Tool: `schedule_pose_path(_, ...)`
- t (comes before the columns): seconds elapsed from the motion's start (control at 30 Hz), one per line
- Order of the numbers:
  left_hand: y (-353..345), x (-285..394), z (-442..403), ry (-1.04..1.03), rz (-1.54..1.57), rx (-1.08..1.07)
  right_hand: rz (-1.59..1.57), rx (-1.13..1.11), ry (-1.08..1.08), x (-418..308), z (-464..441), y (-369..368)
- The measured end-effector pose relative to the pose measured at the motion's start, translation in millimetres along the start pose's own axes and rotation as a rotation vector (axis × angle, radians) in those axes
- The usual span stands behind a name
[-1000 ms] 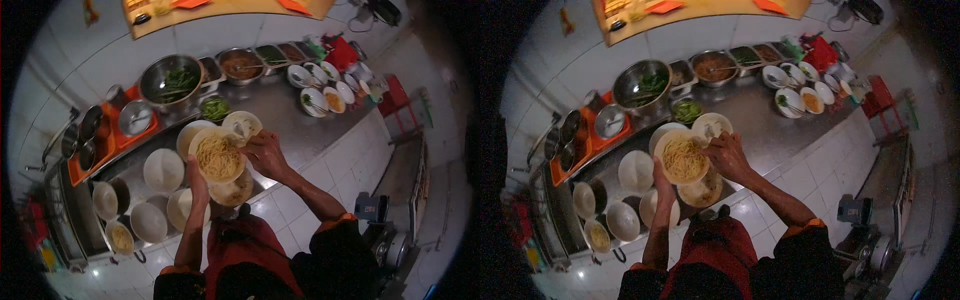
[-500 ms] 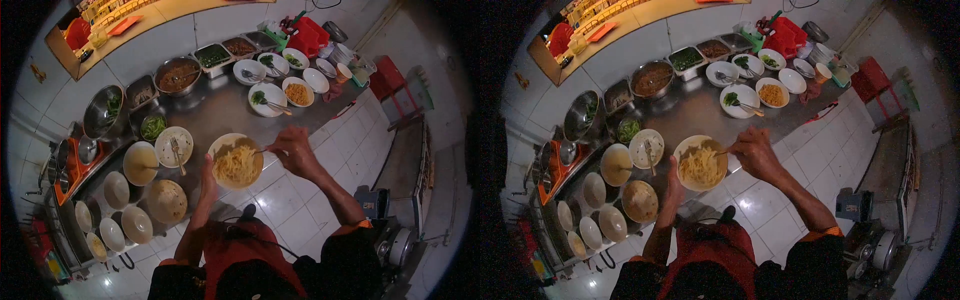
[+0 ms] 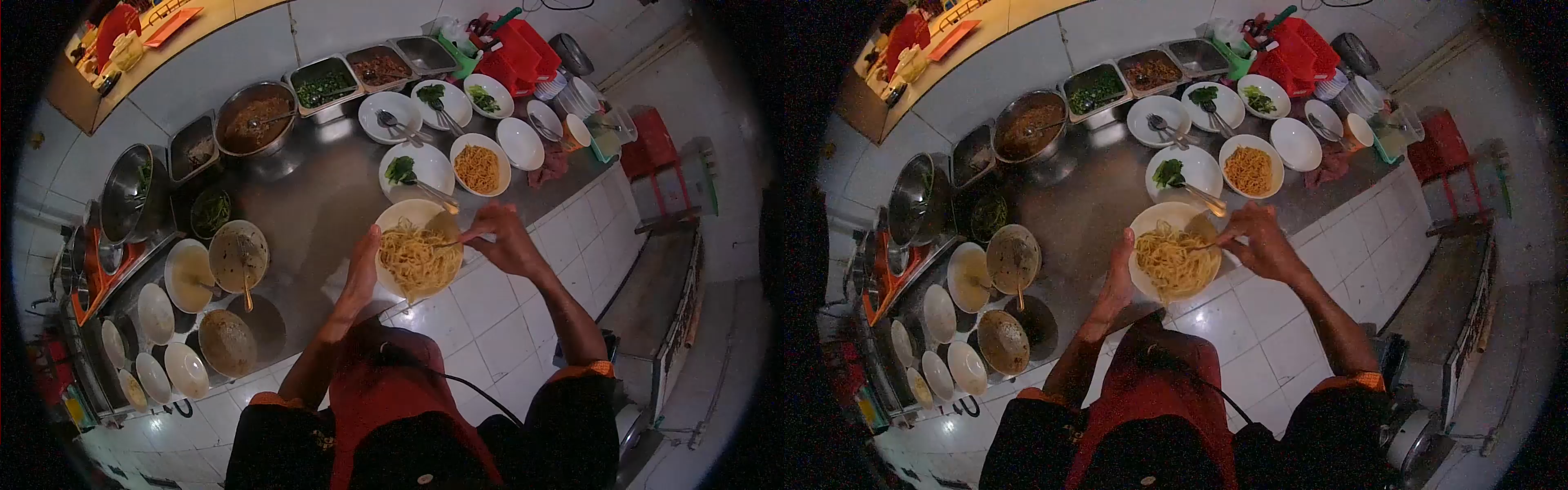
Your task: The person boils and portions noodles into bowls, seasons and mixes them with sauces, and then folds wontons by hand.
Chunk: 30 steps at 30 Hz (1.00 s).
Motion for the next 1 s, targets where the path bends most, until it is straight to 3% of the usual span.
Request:
schedule_pose_path(0.03,-5.4,13.2,-2.0,0.021,-0.016,-0.018,-0.182,-0.003,-0.057,9.7,-9.3,4.1)
schedule_pose_path(0.07,-7.8,19.2,-5.0,0.042,-0.029,-0.029,0.059,0.130,0.009,8.5,-11.2,27.5)
schedule_pose_path(0.17,-15.3,29.6,-20.5,-0.058,-0.205,-0.015,0.279,0.165,0.115,4.5,-39.6,13.9)
schedule_pose_path(0.2,-8.2,36.4,-23.7,-0.077,-0.212,0.023,-0.009,-0.006,0.087,19.5,-48.4,-16.7)
schedule_pose_path(0.23,-1.3,39.7,-31.7,-0.091,-0.176,0.064,-0.022,-0.007,0.118,29.3,-59.0,-16.9)
schedule_pose_path(0.3,7.1,29.9,-44.1,-0.080,-0.076,0.143,-0.342,-0.007,0.046,60.6,-72.2,-17.3)
schedule_pose_path(0.33,5.3,40.5,-43.1,-0.059,-0.096,0.140,0.040,0.156,0.157,39.9,-78.8,17.4)
schedule_pose_path(0.37,1.4,45.2,-47.1,-0.042,-0.085,0.164,0.231,0.214,0.215,27.3,-87.4,36.2)
schedule_pose_path(0.47,-17.9,64.9,-56.5,-0.167,-0.164,0.162,0.179,0.124,0.356,34.4,-114.2,1.3)
schedule_pose_path(0.53,-17.6,66.6,-53.6,-0.215,-0.194,0.309,-0.678,-0.241,0.106,66.0,-130.4,-42.2)
schedule_pose_path(0.57,-10.4,62.7,-52.4,-0.207,-0.186,0.344,-0.695,-0.272,0.115,74.6,-132.4,-43.9)
schedule_pose_path(0.63,2.1,56.5,-51.8,-0.199,-0.150,0.328,-0.154,-0.082,0.351,73.3,-139.6,-9.5)
schedule_pose_path(0.67,-2.4,58.5,-51.9,-0.233,-0.174,0.311,0.198,0.161,0.469,56.7,-133.8,17.1)
schedule_pose_path(0.77,-23.2,59.6,-58.5,-0.256,-0.240,0.328,0.139,0.166,0.547,51.3,-135.6,-1.9)
schedule_pose_path(0.8,-19.2,54.4,-62.1,-0.275,-0.242,0.322,-0.103,-0.027,0.476,67.8,-139.9,-29.6)
schedule_pose_path(0.83,-4.2,43.4,-67.4,-0.266,-0.210,0.375,-0.084,-0.004,0.489,74.6,-143.9,-34.2)
schedule_pose_path(0.9,-1.3,41.0,-67.2,-0.270,-0.178,0.416,-0.882,-0.351,0.046,102.2,-150.3,-51.0)
schedule_pose_path(0.93,-5.3,43.2,-62.6,-0.298,-0.162,0.411,-0.437,-0.161,0.281,97.0,-151.1,-27.0)
schedule_pose_path(0.97,-7.6,45.8,-60.8,-0.320,-0.146,0.410,-0.431,-0.153,0.290,92.0,-145.4,-15.7)
schedule_pose_path(1.0,-12.8,52.4,-63.3,-0.332,-0.147,0.406,-0.108,0.068,0.375,76.1,-137.1,10.5)
Point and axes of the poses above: each hand's wrist, its own z-axis away from the middle knuckle, its own y-axis out of the back of the hand, x = y × z, the point moved 6 cm from there along -z, towards the middle knuckle, and after that the axes turned 7 degrees about z, right-handed, at the moved point
